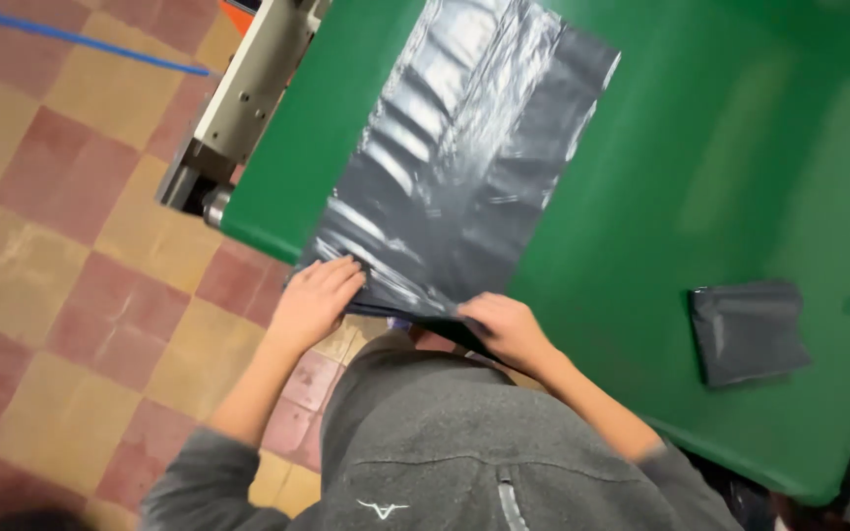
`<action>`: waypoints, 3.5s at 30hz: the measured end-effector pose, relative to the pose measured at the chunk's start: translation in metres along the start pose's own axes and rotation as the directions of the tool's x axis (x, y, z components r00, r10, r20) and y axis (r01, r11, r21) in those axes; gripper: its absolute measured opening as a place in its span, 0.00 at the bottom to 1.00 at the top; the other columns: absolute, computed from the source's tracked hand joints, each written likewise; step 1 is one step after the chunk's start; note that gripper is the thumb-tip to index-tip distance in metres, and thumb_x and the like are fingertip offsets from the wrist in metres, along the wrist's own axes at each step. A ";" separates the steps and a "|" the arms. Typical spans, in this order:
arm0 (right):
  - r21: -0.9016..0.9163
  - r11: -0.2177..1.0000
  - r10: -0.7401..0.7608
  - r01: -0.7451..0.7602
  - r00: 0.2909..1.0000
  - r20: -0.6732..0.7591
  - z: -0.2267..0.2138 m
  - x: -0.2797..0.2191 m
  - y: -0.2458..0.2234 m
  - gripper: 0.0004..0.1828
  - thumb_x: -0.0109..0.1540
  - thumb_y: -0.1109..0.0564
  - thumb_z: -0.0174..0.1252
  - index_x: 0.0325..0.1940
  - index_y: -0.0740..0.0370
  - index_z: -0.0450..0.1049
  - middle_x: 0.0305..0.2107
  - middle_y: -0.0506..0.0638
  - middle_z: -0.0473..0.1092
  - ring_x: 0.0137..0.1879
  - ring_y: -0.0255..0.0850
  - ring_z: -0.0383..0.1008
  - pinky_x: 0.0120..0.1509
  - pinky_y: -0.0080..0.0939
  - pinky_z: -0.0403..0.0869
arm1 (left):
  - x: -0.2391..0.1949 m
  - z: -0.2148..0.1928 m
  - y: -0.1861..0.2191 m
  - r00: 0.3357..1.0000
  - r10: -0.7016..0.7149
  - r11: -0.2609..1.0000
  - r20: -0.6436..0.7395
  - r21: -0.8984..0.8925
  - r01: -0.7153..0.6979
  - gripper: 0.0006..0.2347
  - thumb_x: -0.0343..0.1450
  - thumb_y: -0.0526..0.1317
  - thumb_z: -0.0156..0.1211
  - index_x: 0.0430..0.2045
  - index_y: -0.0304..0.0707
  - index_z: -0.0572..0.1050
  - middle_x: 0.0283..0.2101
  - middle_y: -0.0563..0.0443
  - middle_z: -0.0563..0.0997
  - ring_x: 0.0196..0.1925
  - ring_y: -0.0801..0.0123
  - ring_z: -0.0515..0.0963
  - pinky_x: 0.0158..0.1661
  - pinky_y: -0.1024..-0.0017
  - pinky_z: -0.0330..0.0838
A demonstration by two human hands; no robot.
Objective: Folding plastic bags and placing them into a plastic crate.
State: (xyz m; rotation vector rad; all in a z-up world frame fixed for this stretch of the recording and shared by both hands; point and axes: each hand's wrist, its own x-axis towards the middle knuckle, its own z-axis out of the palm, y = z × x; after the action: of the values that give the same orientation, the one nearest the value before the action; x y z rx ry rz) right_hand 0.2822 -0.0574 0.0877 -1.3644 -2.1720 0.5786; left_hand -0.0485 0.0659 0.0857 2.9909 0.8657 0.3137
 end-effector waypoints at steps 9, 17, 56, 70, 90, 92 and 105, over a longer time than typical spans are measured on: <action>0.490 0.674 0.699 -0.553 0.693 -0.179 -0.092 -0.026 0.098 0.11 0.64 0.59 0.60 0.47 0.68 0.74 0.35 0.46 0.70 0.41 0.32 0.68 0.46 0.34 0.70 | 0.183 -0.020 -0.083 0.995 -0.004 0.461 0.096 -0.883 0.087 0.07 0.68 0.36 0.66 0.36 0.35 0.79 0.35 0.48 0.84 0.36 0.63 0.85 0.40 0.69 0.77; 0.289 0.725 0.657 -0.625 0.502 -0.562 -0.131 0.091 0.273 0.08 0.64 0.58 0.63 0.45 0.64 0.77 0.33 0.48 0.75 0.39 0.34 0.74 0.47 0.34 0.74 | 0.381 0.152 -0.145 0.926 -0.350 0.631 -0.139 -0.766 0.123 0.11 0.67 0.41 0.70 0.38 0.33 0.81 0.38 0.36 0.84 0.40 0.47 0.83 0.43 0.59 0.76; -0.341 0.811 0.311 -0.475 0.844 -0.437 -0.033 0.077 0.028 0.24 0.52 0.66 0.58 0.53 0.70 0.74 0.58 0.63 0.67 0.69 0.61 0.65 0.73 0.59 0.63 | 0.165 0.063 -0.063 0.903 0.308 0.951 0.300 -0.073 -0.301 0.03 0.80 0.41 0.62 0.39 0.45 0.77 0.41 0.53 0.80 0.50 0.60 0.79 0.44 0.60 0.72; 0.978 0.206 0.950 -0.033 0.248 -0.191 0.128 -0.026 0.111 0.10 0.76 0.54 0.53 0.45 0.61 0.73 0.32 0.48 0.68 0.33 0.34 0.62 0.38 0.38 0.64 | 0.311 0.133 -0.020 0.688 0.303 0.360 0.659 -0.748 0.557 0.22 0.76 0.56 0.43 0.34 0.36 0.80 0.33 0.47 0.84 0.35 0.67 0.84 0.39 0.69 0.75; 0.824 0.542 0.825 -0.167 -0.085 -0.559 0.028 -0.110 0.068 0.28 0.64 0.64 0.61 0.66 0.62 0.60 0.50 0.49 0.70 0.55 0.37 0.71 0.61 0.43 0.72 | 0.315 0.007 0.180 0.942 0.336 0.591 -0.025 -0.773 -0.231 0.08 0.75 0.36 0.59 0.42 0.33 0.69 0.40 0.37 0.76 0.44 0.42 0.78 0.44 0.55 0.73; 0.736 0.676 0.730 0.023 -0.155 -0.666 0.003 -0.176 0.083 0.35 0.67 0.70 0.59 0.75 0.64 0.54 0.55 0.51 0.66 0.60 0.38 0.68 0.66 0.40 0.71 | 0.329 0.004 0.236 0.907 0.413 0.399 -0.077 -0.880 -0.256 0.08 0.77 0.36 0.57 0.47 0.36 0.68 0.41 0.36 0.76 0.43 0.42 0.79 0.45 0.60 0.74; 0.530 0.441 0.579 -0.724 -0.222 -0.785 -0.100 -0.319 0.141 0.50 0.55 0.60 0.71 0.75 0.65 0.50 0.32 0.55 0.77 0.39 0.50 0.80 0.44 0.45 0.76 | 0.417 0.163 0.453 0.976 0.215 0.889 0.011 -0.416 -0.191 0.21 0.69 0.54 0.64 0.43 0.36 0.67 0.47 0.42 0.74 0.49 0.45 0.75 0.37 0.52 0.76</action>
State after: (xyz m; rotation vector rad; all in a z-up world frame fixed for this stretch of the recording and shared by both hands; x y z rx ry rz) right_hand 0.5592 -0.2818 0.0209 -2.1262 -0.2425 -0.1855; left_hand 0.5671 -0.0890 0.0352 2.6732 0.4106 0.3604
